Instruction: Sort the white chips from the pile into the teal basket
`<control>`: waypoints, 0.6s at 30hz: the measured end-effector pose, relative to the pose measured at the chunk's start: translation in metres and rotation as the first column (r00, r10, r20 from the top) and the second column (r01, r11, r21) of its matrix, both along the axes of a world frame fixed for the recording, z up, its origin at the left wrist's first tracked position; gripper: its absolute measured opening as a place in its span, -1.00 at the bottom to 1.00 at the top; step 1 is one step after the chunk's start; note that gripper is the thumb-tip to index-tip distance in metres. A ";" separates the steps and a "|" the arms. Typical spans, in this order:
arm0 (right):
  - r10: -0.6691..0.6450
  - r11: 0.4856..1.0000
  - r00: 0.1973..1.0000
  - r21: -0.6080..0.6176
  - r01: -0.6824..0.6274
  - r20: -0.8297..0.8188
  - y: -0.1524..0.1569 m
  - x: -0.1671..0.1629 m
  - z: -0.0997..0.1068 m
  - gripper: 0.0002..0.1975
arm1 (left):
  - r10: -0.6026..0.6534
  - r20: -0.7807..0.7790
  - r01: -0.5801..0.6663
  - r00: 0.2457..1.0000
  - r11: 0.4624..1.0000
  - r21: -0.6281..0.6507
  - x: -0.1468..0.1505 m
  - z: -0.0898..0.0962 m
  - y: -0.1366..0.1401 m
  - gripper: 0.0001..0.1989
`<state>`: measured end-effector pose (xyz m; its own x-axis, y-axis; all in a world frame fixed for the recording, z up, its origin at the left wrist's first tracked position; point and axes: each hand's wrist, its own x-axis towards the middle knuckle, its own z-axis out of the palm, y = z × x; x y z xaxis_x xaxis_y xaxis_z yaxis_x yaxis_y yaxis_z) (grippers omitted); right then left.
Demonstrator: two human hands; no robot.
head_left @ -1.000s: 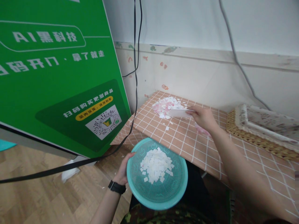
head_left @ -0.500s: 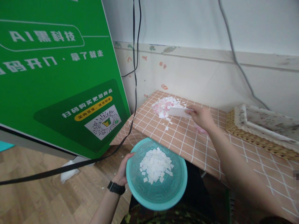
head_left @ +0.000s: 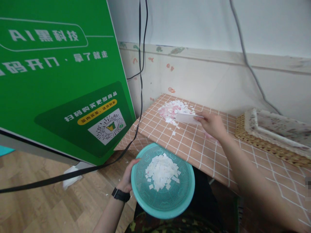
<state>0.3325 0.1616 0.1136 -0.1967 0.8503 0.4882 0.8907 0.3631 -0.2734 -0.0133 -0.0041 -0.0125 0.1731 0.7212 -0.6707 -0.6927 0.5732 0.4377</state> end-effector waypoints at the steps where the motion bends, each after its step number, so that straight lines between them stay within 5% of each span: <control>1: 0.006 1.000 1.000 -0.012 -0.006 0.021 -0.002 0.001 0.001 -0.70 | 0.000 -0.003 0.000 1.000 1.000 0.000 0.000 0.000 0.000 -0.86; 18: -0.056 0.998 0.980 0.045 0.048 0.193 -0.008 -0.009 0.010 -0.70 | -0.013 0.002 0.013 1.000 1.000 0.004 0.001 0.003 0.000 -0.84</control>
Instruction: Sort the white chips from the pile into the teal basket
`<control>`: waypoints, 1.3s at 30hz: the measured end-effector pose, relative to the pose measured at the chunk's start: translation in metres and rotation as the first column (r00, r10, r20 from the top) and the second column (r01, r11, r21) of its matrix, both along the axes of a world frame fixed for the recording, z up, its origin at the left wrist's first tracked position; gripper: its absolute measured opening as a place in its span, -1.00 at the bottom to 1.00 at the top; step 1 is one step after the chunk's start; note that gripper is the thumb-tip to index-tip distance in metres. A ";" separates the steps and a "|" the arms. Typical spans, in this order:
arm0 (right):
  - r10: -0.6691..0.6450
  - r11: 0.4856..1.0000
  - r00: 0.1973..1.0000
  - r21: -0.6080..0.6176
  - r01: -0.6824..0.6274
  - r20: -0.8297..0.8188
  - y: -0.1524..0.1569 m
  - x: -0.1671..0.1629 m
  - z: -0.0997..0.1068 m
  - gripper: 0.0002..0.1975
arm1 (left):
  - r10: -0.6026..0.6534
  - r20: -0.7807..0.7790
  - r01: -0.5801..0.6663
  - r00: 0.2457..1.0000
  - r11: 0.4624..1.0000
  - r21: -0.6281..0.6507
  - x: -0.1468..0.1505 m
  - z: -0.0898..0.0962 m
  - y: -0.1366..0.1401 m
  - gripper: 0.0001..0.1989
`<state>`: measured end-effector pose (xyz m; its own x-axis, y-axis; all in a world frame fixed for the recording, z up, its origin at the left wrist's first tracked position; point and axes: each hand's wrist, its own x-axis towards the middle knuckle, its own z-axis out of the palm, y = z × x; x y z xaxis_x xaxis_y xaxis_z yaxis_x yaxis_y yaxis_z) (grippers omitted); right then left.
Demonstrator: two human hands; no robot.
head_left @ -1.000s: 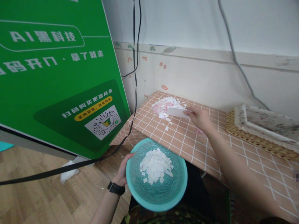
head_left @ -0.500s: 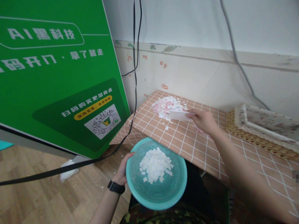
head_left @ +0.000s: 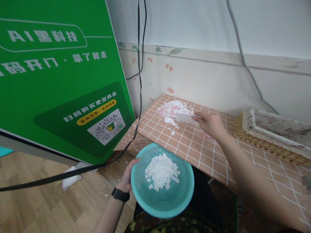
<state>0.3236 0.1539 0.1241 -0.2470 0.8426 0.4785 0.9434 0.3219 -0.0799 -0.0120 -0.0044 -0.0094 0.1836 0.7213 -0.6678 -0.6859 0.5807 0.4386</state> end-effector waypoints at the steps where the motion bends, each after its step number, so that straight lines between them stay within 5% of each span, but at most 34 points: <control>1: 0.003 1.000 1.000 -0.001 -0.003 -0.006 0.001 -0.001 -0.001 -0.70 | 0.003 -0.001 -0.003 1.000 1.000 0.001 0.000 0.000 0.000 -0.85; 7: 0.151 0.985 0.983 -0.066 -0.159 -0.103 0.003 -0.001 -0.003 -0.73 | -0.012 0.023 0.012 1.000 1.000 0.009 -0.001 -0.002 -0.001 -0.83; 23: 0.273 0.952 0.948 -0.099 -0.291 -0.165 0.012 -0.021 -0.004 -0.76 | 0.001 0.014 -0.001 1.000 1.000 0.011 -0.001 -0.002 -0.001 -0.83; 30: 0.251 0.955 0.968 -0.154 -0.252 -0.029 0.002 0.000 0.025 -0.78 | -0.017 0.052 0.017 0.999 1.000 0.001 0.000 0.000 0.000 -0.82; 39: 0.278 0.941 0.955 -0.168 -0.292 -0.102 -0.011 0.000 0.016 -0.79 | -0.008 0.013 0.008 1.000 1.000 0.004 -0.002 -0.003 0.000 -0.84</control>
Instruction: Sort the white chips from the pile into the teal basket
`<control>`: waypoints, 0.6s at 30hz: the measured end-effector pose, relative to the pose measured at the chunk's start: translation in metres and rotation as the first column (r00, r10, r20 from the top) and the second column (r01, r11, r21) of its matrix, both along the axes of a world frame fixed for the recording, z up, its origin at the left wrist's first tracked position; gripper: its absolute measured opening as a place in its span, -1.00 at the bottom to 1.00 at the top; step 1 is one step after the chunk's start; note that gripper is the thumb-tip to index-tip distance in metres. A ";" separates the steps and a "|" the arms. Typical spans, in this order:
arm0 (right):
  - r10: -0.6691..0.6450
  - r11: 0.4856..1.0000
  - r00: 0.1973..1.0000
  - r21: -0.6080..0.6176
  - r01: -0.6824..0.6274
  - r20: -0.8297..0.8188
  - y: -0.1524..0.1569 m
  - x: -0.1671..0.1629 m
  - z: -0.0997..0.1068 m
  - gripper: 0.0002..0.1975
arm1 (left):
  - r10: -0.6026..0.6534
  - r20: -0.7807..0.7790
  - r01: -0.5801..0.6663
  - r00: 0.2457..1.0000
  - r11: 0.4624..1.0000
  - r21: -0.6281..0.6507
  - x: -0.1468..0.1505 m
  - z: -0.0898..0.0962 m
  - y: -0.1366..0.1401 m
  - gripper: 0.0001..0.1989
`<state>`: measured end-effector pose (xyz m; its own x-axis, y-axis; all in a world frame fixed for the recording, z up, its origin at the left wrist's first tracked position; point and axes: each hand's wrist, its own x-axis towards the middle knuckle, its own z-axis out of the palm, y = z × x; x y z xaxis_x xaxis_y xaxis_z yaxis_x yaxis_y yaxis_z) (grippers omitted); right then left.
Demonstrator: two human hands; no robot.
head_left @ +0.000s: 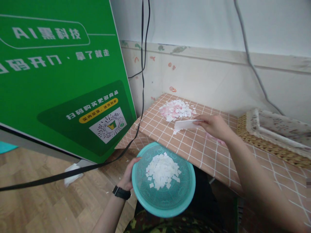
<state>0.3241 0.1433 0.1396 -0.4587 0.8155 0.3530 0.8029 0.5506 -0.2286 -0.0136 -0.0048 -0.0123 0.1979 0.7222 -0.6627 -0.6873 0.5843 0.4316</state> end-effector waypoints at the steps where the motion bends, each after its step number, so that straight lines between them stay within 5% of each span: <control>1: 0.000 1.000 1.000 -0.004 0.000 -0.007 -0.002 0.001 0.001 -0.79 | 0.000 -0.001 0.000 1.000 1.000 0.006 0.000 -0.001 0.000 -0.83; 18: 0.051 0.999 0.994 0.006 -0.051 -0.095 -0.001 -0.014 -0.005 -0.78 | -0.002 0.006 0.002 1.000 0.999 0.032 0.000 0.001 0.000 -0.83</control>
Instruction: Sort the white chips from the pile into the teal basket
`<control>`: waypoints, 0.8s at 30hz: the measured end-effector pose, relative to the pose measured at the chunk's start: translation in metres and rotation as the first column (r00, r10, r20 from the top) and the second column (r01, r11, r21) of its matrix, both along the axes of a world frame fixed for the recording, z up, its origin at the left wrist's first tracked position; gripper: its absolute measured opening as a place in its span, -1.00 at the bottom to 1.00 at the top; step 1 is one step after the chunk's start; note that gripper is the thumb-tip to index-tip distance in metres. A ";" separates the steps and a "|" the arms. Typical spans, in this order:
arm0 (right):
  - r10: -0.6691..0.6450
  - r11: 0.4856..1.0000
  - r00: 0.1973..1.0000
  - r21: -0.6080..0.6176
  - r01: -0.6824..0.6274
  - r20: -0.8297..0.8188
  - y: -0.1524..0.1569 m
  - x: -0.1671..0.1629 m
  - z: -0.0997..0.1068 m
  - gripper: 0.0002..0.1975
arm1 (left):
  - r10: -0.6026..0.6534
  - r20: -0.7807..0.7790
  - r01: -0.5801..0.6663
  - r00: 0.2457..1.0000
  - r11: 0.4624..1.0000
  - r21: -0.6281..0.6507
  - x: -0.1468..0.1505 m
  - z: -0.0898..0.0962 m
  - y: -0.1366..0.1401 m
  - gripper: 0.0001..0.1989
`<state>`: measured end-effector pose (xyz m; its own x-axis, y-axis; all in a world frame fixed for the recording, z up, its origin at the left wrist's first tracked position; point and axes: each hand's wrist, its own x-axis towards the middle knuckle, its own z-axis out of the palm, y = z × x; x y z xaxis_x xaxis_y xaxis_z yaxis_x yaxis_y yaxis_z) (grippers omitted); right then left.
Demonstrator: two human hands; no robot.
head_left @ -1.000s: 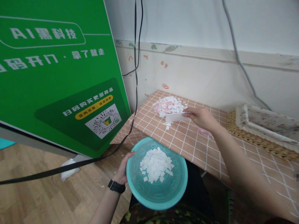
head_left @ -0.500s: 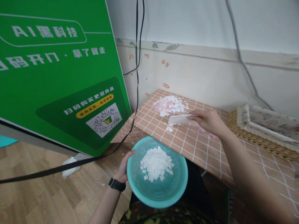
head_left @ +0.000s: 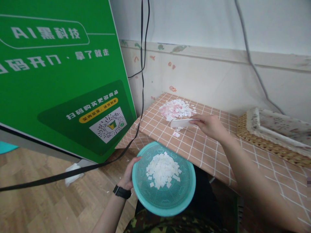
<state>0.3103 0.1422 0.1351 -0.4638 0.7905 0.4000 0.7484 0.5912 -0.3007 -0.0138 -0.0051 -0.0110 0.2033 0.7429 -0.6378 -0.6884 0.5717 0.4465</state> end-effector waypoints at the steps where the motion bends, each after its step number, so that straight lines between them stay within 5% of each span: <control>1: 0.006 1.000 1.000 -0.001 -0.006 0.013 0.000 0.000 0.001 -0.78 | -0.001 -0.001 0.001 1.000 1.000 0.000 0.000 0.000 0.000 -0.83; 9: -0.035 0.999 0.989 -0.013 0.038 0.145 -0.003 0.009 0.014 -0.78 | -0.010 0.013 0.010 1.000 0.999 -0.036 0.000 0.003 -0.001 -0.83; 24: -0.001 0.998 0.992 -0.062 0.009 0.129 -0.005 0.018 0.015 -0.76 | -0.008 0.001 0.008 1.000 1.000 -0.024 0.001 0.003 0.000 -0.82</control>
